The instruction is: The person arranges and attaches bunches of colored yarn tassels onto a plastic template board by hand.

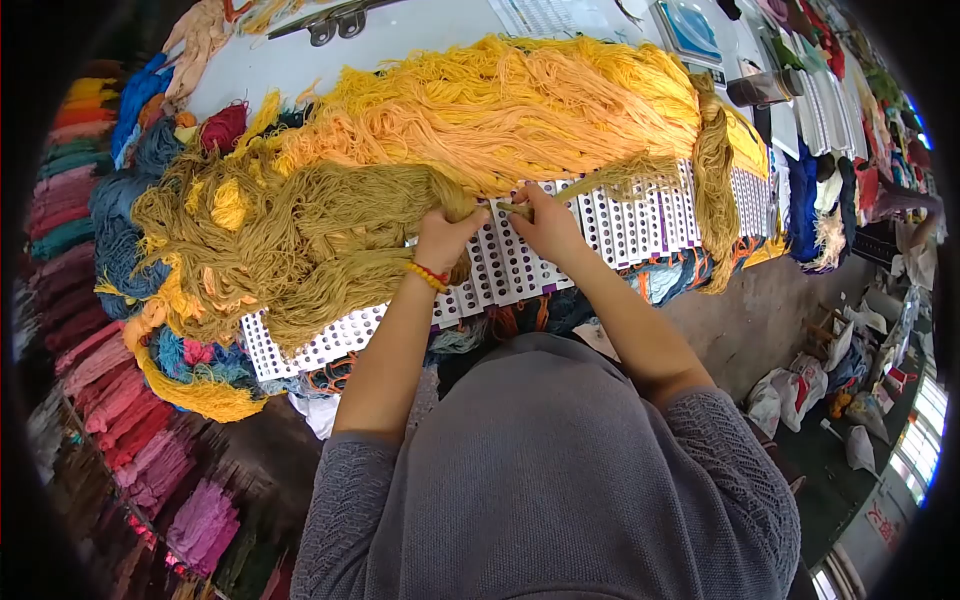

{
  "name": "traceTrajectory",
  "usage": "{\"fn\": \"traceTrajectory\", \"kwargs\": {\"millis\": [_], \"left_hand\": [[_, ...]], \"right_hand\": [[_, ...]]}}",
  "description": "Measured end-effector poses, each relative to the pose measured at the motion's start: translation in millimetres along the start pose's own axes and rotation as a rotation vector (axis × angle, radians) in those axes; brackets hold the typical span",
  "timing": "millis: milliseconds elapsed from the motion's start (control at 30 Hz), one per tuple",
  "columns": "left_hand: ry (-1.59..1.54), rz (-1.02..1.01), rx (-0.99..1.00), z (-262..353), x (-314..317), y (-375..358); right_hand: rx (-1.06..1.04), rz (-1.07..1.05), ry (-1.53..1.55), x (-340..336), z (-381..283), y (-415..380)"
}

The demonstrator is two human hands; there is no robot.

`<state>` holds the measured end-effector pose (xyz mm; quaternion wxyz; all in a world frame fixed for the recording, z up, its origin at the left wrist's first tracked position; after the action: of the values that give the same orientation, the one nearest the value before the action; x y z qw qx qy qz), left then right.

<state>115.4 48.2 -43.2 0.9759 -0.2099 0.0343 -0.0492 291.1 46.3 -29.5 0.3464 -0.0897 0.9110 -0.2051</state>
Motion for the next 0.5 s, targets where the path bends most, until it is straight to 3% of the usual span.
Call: {"fn": "traceTrajectory", "kwargs": {"millis": [67, 133, 267, 300, 367, 467, 500], "left_hand": [[-0.156, -0.04, -0.113, 2, 0, -10], [-0.772, -0.141, -0.225, 16, 7, -25], [-0.638, -0.346, -0.293, 16, 15, -26], [-0.58, -0.263, -0.321, 23, 22, -25], [-0.649, -0.277, -0.331, 17, 27, -18], [-0.744, -0.283, -0.326, 5, 32, -15], [-0.594, -0.169, -0.245, 0, 28, -15]], "right_hand": [[-0.004, 0.026, 0.022, 1, 1, -1], [-0.052, 0.068, 0.036, 6, 10, 1], [-0.102, 0.206, 0.18, 7, 15, -1], [-0.104, 0.207, 0.18, 6, 13, -5], [-0.346, 0.252, -0.077, 4, -3, -23], [-0.345, 0.27, -0.253, 0, -21, -23], [-0.313, 0.284, -0.359, 1, -24, -19]]}}
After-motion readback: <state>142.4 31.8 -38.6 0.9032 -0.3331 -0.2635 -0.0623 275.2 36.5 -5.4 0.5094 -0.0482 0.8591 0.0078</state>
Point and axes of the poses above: each hand's wrist, its own y-axis towards the middle knuckle, its own x-axis out of the palm, z = x × y, the point moved 3 cm from there along y, towards the middle knuckle, and after that the axes turned 8 degrees about x, right-handed, at the moved point
